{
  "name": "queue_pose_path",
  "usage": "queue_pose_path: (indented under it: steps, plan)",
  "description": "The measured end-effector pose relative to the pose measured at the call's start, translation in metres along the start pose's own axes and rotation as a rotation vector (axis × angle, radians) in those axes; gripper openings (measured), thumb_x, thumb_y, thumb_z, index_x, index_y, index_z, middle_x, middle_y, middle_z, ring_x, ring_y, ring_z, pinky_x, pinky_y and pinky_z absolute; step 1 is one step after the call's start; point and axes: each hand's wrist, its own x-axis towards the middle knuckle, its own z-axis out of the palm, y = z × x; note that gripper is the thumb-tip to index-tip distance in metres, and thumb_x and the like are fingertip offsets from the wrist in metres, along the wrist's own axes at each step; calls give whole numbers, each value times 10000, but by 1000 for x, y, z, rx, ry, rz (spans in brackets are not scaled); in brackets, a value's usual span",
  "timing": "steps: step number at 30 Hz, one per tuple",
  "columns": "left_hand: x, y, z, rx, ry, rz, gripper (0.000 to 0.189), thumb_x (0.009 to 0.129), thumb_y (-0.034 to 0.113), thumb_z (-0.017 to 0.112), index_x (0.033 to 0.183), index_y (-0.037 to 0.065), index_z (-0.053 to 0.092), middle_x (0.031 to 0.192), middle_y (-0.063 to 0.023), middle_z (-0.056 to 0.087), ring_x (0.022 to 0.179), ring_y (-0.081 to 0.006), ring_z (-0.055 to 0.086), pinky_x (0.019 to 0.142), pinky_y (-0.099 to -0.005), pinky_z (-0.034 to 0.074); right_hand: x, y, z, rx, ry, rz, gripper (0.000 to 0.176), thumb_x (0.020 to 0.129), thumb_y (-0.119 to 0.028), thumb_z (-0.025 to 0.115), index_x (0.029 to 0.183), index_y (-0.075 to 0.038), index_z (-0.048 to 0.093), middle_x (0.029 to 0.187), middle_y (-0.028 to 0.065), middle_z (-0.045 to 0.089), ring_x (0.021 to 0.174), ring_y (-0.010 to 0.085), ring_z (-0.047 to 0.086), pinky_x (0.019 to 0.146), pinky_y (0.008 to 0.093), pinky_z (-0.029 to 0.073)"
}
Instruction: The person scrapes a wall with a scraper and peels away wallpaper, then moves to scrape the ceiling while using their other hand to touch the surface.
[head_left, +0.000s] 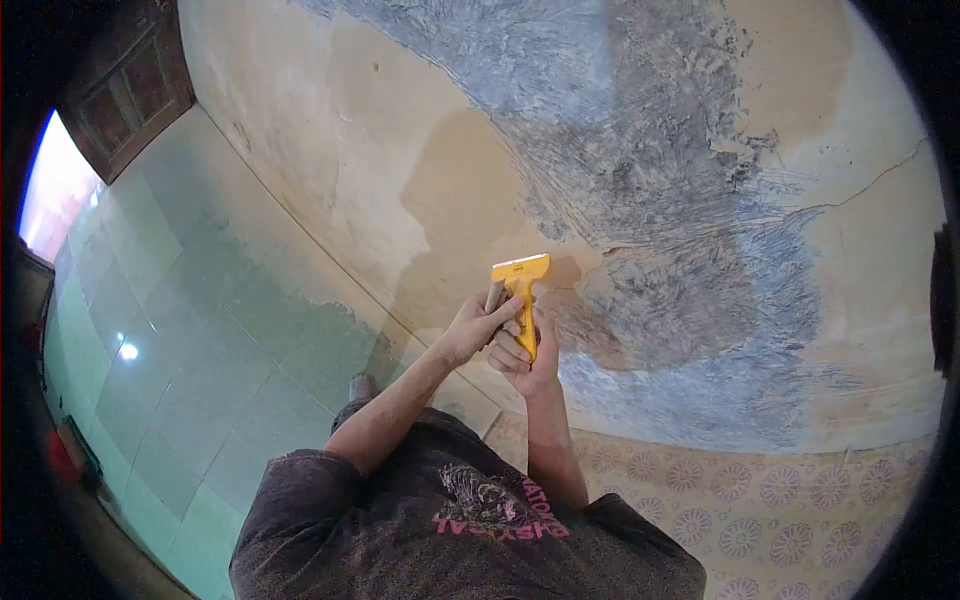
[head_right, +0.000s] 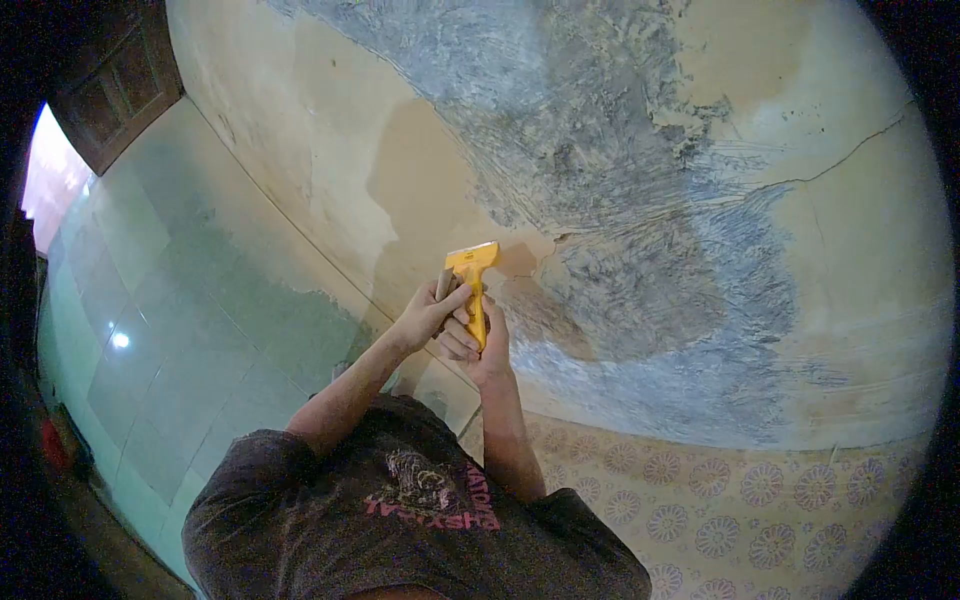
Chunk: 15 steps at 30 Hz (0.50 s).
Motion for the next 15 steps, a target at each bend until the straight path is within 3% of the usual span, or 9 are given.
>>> queue_pose_path:
  steps: [4,6,8,9,11,13,15]
  plan:
    - [3,5,7,54,23,153,346,989,362,592,1036,21,628,746,-10,634,543,-102,637,428,-207,479,1,-1,-3,-118,42,-39,417,1004,-500,392,831,-134,495,495,-52,380,368,68,310,419,215,256]
    - [-2,15,8,84,48,-47,385,962,407,631,964,23,613,716,-15,619,560,-61,585,479,-216,476,1,2,-4,-150,61,-52,413,1006,-493,392,849,-127,500,527,-35,406,390,74,330,432,217,264]
    - [1,14,10,4,18,-26,397,966,408,624,952,12,611,699,-19,613,524,-72,576,456,-217,469,3,8,13,-469,471,-223,413,1033,-458,361,900,-98,516,624,-5,444,463,71,372,459,223,298]
    - [3,14,13,-74,-12,-1,409,970,409,617,940,1,608,681,-23,607,489,-83,568,433,-218,462,1,7,11,-470,474,-223,413,1033,-458,361,900,-98,516,624,-5,444,463,71,372,459,223,298]
    - [8,13,22,-76,17,33,417,972,420,609,915,7,602,653,-19,591,457,-88,550,406,-227,448,-3,5,7,-880,468,-340,381,1067,-382,343,983,-62,532,695,-4,439,541,66,392,460,226,310]
    - [15,9,29,-80,48,68,427,974,431,600,889,13,597,625,-15,575,425,-93,532,378,-236,434,-5,3,9,-910,499,-389,370,1069,-364,355,1002,-47,534,678,-14,427,540,60,393,462,226,314]
    - [27,0,31,-232,40,-41,438,976,467,577,836,52,587,578,14,539,401,-82,501,355,-233,395,-6,-2,7,-941,527,-441,361,1070,-346,366,1020,-32,537,662,-23,415,540,55,393,464,227,317]
